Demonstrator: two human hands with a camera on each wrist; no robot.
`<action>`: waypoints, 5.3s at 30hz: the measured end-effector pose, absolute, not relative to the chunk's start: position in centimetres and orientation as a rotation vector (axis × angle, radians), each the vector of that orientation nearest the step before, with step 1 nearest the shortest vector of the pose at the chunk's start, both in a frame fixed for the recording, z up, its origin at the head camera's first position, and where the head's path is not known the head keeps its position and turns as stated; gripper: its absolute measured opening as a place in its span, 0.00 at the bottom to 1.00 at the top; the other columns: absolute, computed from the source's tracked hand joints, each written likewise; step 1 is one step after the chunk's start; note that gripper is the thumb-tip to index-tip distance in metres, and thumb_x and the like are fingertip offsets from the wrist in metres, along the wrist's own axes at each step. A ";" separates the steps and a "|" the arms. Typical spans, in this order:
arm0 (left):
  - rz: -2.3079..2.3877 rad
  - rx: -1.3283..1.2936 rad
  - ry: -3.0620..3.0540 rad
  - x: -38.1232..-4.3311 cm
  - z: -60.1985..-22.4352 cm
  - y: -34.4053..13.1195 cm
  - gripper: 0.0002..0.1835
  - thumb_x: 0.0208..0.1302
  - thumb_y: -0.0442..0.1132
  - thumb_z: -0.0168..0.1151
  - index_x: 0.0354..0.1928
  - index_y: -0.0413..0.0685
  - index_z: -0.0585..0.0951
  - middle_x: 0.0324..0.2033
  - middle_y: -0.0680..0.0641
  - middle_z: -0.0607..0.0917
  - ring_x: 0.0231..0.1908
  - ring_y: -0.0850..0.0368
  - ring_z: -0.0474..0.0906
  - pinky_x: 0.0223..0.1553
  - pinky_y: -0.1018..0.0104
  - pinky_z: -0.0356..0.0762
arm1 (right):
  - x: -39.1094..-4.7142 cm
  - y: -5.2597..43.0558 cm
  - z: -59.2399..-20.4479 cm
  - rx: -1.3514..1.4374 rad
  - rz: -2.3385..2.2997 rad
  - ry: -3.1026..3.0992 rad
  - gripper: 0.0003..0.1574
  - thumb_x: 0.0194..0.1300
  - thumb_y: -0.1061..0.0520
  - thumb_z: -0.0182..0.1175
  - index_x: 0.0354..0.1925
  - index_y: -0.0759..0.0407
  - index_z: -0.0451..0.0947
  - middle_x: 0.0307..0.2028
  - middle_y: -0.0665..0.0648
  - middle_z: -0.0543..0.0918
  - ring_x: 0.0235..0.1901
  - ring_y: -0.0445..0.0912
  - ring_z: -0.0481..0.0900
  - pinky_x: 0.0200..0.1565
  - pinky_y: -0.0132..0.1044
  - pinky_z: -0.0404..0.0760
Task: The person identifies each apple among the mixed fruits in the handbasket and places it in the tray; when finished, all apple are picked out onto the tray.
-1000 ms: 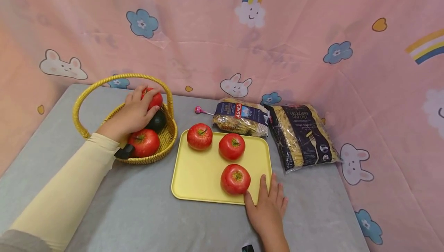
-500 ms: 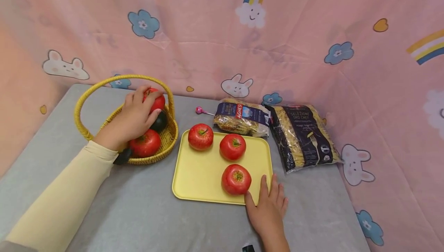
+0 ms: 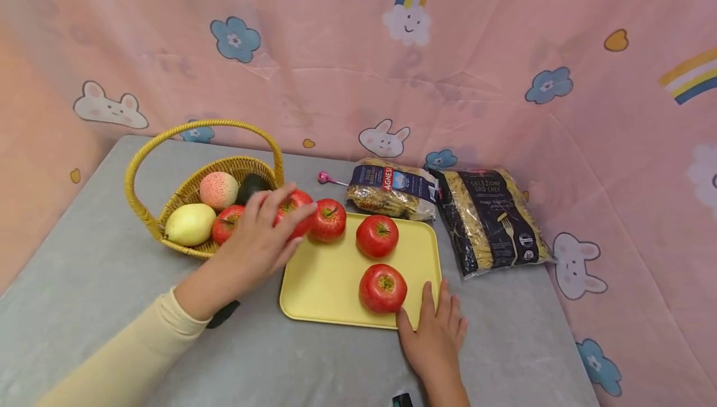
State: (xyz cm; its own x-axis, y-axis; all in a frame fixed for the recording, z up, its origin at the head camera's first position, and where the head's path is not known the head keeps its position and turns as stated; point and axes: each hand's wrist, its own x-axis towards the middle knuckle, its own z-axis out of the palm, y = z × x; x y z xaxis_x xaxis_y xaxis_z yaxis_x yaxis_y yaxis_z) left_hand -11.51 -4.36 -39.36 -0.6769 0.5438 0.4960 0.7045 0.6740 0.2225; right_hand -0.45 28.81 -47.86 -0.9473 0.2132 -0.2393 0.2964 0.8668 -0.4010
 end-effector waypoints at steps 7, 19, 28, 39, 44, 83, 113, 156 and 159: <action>-0.594 -1.170 -2.584 -8.4 -45.0 1.0 0.27 0.76 0.47 0.65 0.74 0.58 0.73 0.74 0.37 0.64 0.62 0.32 0.66 0.60 0.43 0.74 | -0.2 28.7 -48.3 0.384 -0.664 2.869 0.53 0.79 0.42 0.56 0.82 0.70 0.48 0.82 0.74 0.33 0.79 0.75 0.30 0.69 0.79 0.33; -0.590 -1.173 -2.708 -6.6 -47.7 2.7 0.30 0.80 0.48 0.60 0.79 0.59 0.67 0.79 0.37 0.57 0.72 0.24 0.57 0.69 0.42 0.69 | -0.6 28.8 -48.0 0.383 -0.648 2.856 0.53 0.79 0.42 0.55 0.83 0.70 0.47 0.82 0.74 0.32 0.79 0.75 0.29 0.69 0.78 0.32; -0.611 -1.125 -2.754 -6.6 -47.7 3.8 0.32 0.78 0.50 0.62 0.79 0.58 0.67 0.79 0.37 0.55 0.76 0.24 0.52 0.72 0.39 0.62 | -0.7 28.7 -47.9 0.370 -0.651 2.878 0.53 0.77 0.42 0.56 0.82 0.71 0.49 0.82 0.74 0.34 0.78 0.76 0.31 0.69 0.78 0.33; -0.546 -1.056 -2.821 -6.5 -47.6 5.4 0.33 0.78 0.52 0.61 0.80 0.63 0.66 0.81 0.42 0.52 0.75 0.27 0.52 0.61 0.42 0.65 | -0.4 28.6 -47.9 0.384 -0.662 2.899 0.51 0.76 0.45 0.57 0.81 0.71 0.51 0.82 0.74 0.36 0.79 0.75 0.32 0.70 0.78 0.33; -0.483 -1.056 -2.824 -6.6 -47.6 5.8 0.34 0.77 0.54 0.60 0.81 0.64 0.65 0.82 0.42 0.51 0.75 0.27 0.54 0.58 0.44 0.67 | -0.2 28.6 -47.8 0.399 -0.672 2.895 0.51 0.77 0.44 0.57 0.82 0.70 0.50 0.82 0.74 0.35 0.79 0.75 0.32 0.70 0.78 0.33; -0.588 -0.393 -3.119 -12.1 -42.6 -8.5 0.33 0.83 0.62 0.43 0.83 0.62 0.63 0.84 0.41 0.52 0.74 0.13 0.43 0.71 0.25 0.23 | -0.4 28.6 -47.7 0.393 -0.673 2.882 0.53 0.77 0.44 0.58 0.82 0.70 0.49 0.82 0.74 0.34 0.79 0.75 0.31 0.70 0.78 0.32; -0.814 -0.377 -2.964 -12.6 -43.4 -6.7 0.15 0.84 0.45 0.53 0.64 0.54 0.80 0.72 0.39 0.64 0.56 0.24 0.62 0.47 0.38 0.75 | -0.5 28.7 -47.9 0.391 -0.660 2.876 0.53 0.77 0.42 0.57 0.83 0.69 0.48 0.82 0.73 0.33 0.79 0.75 0.30 0.70 0.77 0.32; -0.600 -0.929 -2.782 -5.8 -46.5 -0.8 0.33 0.77 0.50 0.64 0.80 0.57 0.69 0.79 0.44 0.65 0.66 0.28 0.64 0.53 0.39 0.79 | -0.4 28.7 -48.9 0.347 -0.731 2.966 0.53 0.74 0.43 0.60 0.80 0.72 0.54 0.81 0.75 0.39 0.77 0.78 0.36 0.68 0.80 0.34; -0.671 -0.914 -2.804 -5.8 -46.4 -0.8 0.34 0.77 0.51 0.64 0.80 0.57 0.69 0.81 0.46 0.61 0.72 0.28 0.59 0.57 0.37 0.77 | -0.4 28.7 -48.6 0.363 -0.722 2.930 0.53 0.75 0.43 0.59 0.81 0.71 0.52 0.82 0.75 0.37 0.78 0.77 0.34 0.68 0.79 0.33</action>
